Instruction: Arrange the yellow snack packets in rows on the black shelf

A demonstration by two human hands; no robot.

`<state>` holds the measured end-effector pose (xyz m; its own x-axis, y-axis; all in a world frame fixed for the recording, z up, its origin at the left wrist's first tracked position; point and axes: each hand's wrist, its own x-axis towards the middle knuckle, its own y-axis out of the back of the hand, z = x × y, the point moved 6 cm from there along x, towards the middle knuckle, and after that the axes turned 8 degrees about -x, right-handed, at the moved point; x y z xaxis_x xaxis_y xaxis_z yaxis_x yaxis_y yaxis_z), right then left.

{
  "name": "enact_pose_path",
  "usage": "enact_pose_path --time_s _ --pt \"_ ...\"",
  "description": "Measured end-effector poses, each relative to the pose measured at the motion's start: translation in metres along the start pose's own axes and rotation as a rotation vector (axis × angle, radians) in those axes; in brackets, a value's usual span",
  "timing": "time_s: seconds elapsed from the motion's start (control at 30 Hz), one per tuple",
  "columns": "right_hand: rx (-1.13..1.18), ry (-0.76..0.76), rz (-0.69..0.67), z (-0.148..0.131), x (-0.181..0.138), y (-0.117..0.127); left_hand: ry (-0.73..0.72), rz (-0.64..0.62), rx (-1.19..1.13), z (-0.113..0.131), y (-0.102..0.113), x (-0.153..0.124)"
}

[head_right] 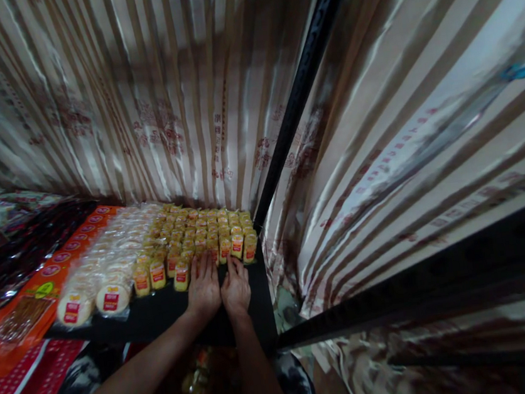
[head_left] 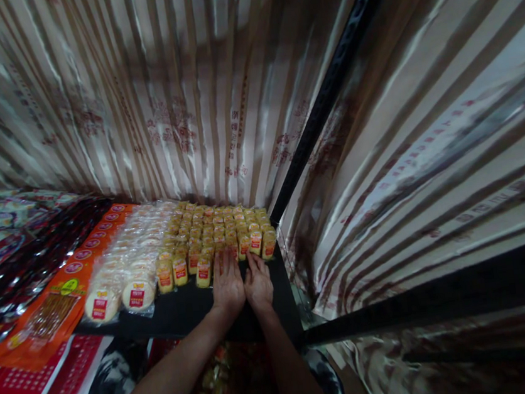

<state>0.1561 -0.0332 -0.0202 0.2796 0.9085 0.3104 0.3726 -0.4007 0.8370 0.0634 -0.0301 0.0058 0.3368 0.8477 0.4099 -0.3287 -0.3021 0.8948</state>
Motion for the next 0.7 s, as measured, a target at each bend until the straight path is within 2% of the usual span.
enact_pose_path --time_s 0.7 --pt "-0.144 -0.033 -0.102 -0.0043 0.0011 -0.0041 0.008 -0.055 -0.026 -0.0029 -0.0031 0.0041"
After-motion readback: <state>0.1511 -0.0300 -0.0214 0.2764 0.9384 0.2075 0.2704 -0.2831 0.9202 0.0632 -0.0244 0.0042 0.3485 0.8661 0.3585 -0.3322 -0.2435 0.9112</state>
